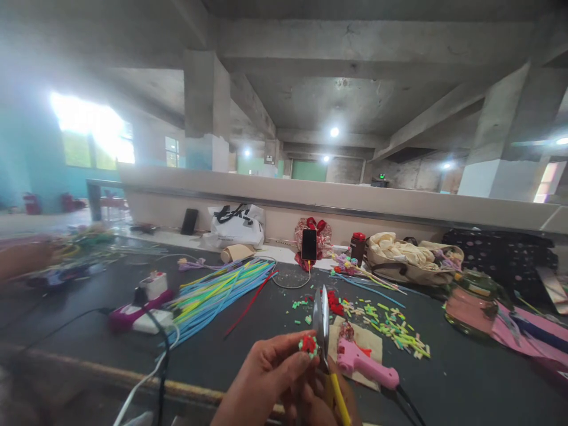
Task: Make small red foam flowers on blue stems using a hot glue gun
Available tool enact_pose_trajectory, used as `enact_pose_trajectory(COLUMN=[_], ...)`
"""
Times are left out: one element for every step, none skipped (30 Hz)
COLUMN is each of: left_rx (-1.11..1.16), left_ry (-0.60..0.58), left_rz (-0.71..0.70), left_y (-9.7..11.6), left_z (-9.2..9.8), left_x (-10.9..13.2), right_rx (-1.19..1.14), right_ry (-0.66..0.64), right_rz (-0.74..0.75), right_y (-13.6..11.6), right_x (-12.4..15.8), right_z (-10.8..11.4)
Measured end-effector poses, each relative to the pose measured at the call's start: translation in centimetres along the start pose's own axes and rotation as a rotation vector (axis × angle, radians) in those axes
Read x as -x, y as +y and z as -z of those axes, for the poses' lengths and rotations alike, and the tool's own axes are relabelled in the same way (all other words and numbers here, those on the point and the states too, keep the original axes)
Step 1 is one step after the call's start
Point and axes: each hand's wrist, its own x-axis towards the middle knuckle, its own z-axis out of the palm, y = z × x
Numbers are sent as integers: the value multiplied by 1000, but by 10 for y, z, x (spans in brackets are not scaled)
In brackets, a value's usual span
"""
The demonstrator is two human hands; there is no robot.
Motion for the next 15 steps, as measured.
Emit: enact_pose_trajectory(left_rx=[4, 8, 11, 13, 18, 27, 40, 57, 75, 89, 97, 99, 96, 92, 92], left_ry=[10, 25, 40, 52, 58, 50, 36, 19, 1, -13, -20, -20, -15, -12, -7], left_rz=[10, 24, 38, 44, 46, 44, 35, 23, 17, 17, 23, 34, 49, 62, 71], left_y=[0, 1, 1, 1, 0, 0, -1, -2, -3, -3, -3, -3, -2, -1, -1], left_z=[-1, -1, -1, -1, -1, 0, 1, 2, 3, 5, 6, 6, 7, 7, 7], left_x=[1, 1, 2, 2, 1, 0, -2, -3, -5, -7, -8, -9, -10, -10, -10], right_rx=[1, 2, 4, 11, 24, 38, 50, 57, 55, 49, 43, 42, 47, 58, 70], right_ry=[3, 5, 4, 1, -2, -4, -4, -2, 1, 2, -3, -14, -26, -39, -51], right_rz=[2, 6, 11, 15, 15, 12, 10, 15, 26, 41, 58, 73, 81, 83, 82], right_y=[0, -1, -1, -1, -1, -1, -1, -1, 0, 0, 0, 1, 0, 0, -1], right_x=[0, 0, 0, 1, 1, 2, 2, 2, 2, 2, 2, 2, 2, 2, 2], right_z=[0, 0, 0, 0, -1, -1, -2, -2, -3, -2, -2, -1, 0, 0, 1])
